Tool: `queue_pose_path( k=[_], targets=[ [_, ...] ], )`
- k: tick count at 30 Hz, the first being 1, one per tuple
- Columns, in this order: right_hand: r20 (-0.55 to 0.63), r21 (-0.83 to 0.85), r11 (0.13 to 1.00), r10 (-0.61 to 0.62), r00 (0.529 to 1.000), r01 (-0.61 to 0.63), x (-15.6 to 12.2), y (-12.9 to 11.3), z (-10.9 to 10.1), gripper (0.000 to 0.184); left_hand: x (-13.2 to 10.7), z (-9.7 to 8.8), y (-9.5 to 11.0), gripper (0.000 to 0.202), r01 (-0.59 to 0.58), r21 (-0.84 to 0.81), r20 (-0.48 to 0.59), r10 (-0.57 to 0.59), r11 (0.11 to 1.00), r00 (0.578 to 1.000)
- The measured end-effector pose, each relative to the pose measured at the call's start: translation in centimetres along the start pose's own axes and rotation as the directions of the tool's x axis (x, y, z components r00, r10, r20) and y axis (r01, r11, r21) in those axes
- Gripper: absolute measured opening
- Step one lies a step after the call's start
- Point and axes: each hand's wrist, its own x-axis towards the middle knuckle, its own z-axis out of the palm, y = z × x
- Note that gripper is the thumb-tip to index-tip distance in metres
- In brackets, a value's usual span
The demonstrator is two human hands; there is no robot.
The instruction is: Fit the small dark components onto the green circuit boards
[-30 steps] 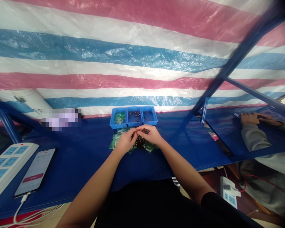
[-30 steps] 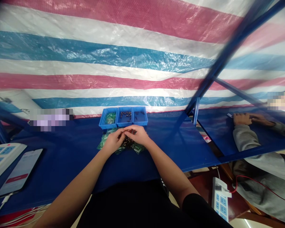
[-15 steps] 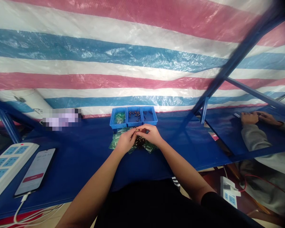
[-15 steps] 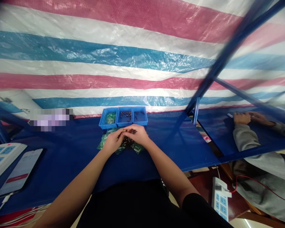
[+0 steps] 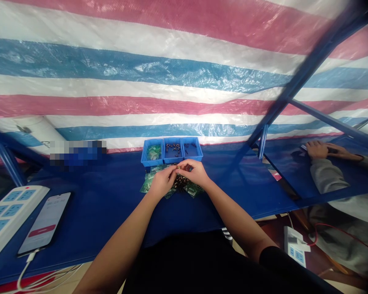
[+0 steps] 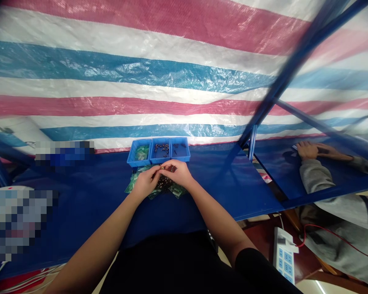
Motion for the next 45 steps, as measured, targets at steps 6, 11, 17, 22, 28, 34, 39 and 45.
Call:
queue_pose_path(
  k=[6,11,17,22,28,34,39,45],
  targets=[
    [0.059,0.011,1.000,-0.016,0.998,0.015,-0.1,0.0,0.0,0.028,-0.1,-0.4,0.4,0.025,0.041,-0.024,0.066,-0.039,0.999,0.997],
    [0.055,-0.003,1.000,-0.026,0.998,0.026,-0.1,-0.1,-0.1,0.027,-0.1,-0.5,0.6,0.025,0.041,-0.042,0.067,-0.038,0.998,0.997],
    [0.039,-0.028,0.998,-0.058,0.998,0.059,-0.1,-0.4,-0.2,0.025,-0.1,-0.2,0.3,0.027,0.039,-0.019,0.020,-0.039,0.999,0.999],
    [0.048,-0.031,0.998,-0.053,0.997,0.054,0.0,-0.3,-0.2,0.026,0.0,-0.3,0.4,0.031,-0.001,-0.013,0.027,0.001,1.000,1.000],
    [-0.156,-0.030,0.997,-0.079,0.985,0.075,-0.3,-0.1,0.2,0.025,-0.1,-0.6,0.7,0.037,0.054,-0.001,-0.020,-0.054,0.999,0.998],
    [-0.518,-0.244,0.965,-0.214,0.828,0.097,-0.6,0.5,-0.7,0.023,-0.1,-0.6,0.6,0.038,0.088,0.001,-0.061,-0.088,0.996,0.994],
    [-0.256,-0.459,0.881,-0.254,0.933,0.114,0.8,0.8,-0.9,0.018,0.0,-0.4,0.4,0.035,0.062,0.010,-0.058,-0.061,0.998,0.996],
    [-0.234,-0.523,0.850,-0.075,0.969,-0.060,1.0,1.6,-2.2,0.023,0.0,-0.4,0.3,0.033,0.050,0.009,-0.061,-0.049,0.999,0.997]
  ],
)
